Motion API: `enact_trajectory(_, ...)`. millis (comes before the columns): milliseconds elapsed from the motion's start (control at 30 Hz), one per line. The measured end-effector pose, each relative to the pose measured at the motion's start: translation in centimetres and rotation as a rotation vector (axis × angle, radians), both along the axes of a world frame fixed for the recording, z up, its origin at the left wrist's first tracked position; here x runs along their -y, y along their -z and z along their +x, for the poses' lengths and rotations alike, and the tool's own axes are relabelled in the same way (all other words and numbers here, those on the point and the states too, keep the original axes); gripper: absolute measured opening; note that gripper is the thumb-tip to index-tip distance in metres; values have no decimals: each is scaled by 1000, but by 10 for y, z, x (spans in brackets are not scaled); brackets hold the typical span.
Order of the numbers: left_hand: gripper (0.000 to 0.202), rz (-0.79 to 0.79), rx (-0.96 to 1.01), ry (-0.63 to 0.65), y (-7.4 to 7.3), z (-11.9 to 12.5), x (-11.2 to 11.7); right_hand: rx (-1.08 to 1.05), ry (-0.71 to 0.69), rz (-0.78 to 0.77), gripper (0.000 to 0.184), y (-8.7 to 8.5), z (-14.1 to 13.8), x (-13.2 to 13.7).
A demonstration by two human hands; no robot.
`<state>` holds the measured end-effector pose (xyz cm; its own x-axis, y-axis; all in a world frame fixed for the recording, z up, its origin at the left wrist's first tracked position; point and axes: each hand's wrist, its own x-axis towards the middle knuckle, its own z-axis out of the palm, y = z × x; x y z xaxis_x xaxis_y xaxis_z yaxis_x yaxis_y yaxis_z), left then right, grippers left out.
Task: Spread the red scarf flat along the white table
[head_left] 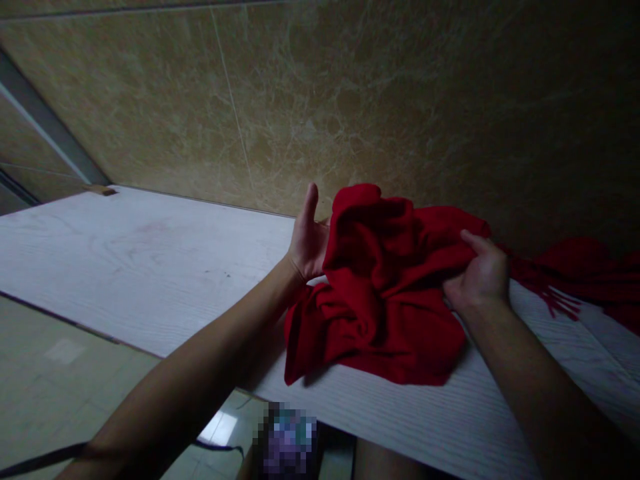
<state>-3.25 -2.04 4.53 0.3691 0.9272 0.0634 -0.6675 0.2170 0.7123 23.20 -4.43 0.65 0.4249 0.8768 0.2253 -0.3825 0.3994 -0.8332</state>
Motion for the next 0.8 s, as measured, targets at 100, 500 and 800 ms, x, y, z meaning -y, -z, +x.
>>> enact_trajectory(100,61,-35,-70,30,-1,5,1,19,52,27,17,-4,-7,3)
enact_trajectory(500,47,-190,-268,520,13,25,9,-46,-146,-138,26,-36,-54,34)
enact_trajectory(800,38,-101,-59,248,6,23,1,-21,-132,-159,23,-31,-59,36)
